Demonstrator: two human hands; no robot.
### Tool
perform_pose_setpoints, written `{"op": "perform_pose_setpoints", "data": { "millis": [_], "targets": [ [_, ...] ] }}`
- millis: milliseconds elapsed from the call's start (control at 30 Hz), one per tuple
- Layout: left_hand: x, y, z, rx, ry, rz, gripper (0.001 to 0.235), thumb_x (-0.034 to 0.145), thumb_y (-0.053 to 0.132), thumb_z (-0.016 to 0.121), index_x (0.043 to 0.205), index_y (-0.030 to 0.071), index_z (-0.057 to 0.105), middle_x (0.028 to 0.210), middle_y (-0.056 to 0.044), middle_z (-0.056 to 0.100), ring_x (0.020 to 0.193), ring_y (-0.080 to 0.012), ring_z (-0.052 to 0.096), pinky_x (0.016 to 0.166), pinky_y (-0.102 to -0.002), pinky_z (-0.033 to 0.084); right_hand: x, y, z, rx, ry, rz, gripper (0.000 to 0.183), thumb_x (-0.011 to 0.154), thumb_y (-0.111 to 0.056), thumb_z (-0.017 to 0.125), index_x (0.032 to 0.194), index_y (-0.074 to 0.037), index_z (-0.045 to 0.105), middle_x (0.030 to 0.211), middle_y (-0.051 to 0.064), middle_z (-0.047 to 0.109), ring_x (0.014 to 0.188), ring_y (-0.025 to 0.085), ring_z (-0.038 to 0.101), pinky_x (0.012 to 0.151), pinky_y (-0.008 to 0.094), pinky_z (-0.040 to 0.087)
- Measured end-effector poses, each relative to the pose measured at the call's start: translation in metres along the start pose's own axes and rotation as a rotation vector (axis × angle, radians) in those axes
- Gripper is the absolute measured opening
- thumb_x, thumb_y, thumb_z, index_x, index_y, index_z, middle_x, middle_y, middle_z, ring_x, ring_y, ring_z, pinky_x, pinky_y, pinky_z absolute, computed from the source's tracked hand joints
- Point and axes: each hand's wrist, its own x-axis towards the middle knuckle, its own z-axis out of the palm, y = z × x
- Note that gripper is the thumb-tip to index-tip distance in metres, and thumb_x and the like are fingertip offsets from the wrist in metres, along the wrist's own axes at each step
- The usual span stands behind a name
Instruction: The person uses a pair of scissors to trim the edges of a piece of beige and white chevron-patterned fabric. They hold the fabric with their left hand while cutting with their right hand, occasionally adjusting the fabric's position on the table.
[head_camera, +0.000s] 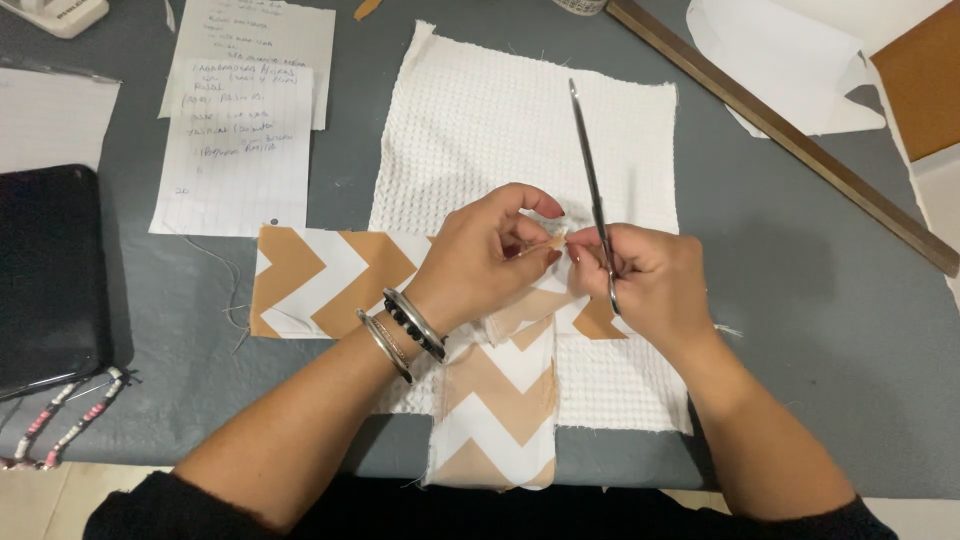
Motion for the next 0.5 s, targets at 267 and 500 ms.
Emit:
{"op": "perform_pose_setpoints", "data": {
  "millis": [267, 500],
  "targets": [
    [-0.005, 0.008, -0.006, -0.046, -0.039, -0.048, 0.037, 0.082, 0.01, 0.073, 0.117, 0.011, 0.064, 0.082, -0.005, 0.077, 0.071, -0.0108, 0.066, 0.072, -0.025, 0.056, 0.005, -0.016, -0.004, 0.207, -0.053, 0.177, 0.013, 0.087, -0.009, 0.077, 0.098, -0.001, 0.077, 0.047, 0.005, 0.061, 0.049, 0.006, 0.053, 0.053, 0.02, 0.047],
    [-0.002, 0.01, -0.004, -0.077, -0.039, -0.026, 0.04, 0.082, 0.015, 0.076, 0.119, 0.011, 0.062, 0.086, -0.005, 0.077, 0.075, -0.0122, 0.068, 0.077, -0.028, 0.058, 0.003, -0.003, -0.002, 0.214, -0.045, 0.186, 0.012, 0.087, -0.007, 0.078, 0.097, -0.001, 0.078, 0.05, 0.007, 0.064, 0.048, 0.008, 0.058, 0.051, 0.018, 0.047]
  ]
}}
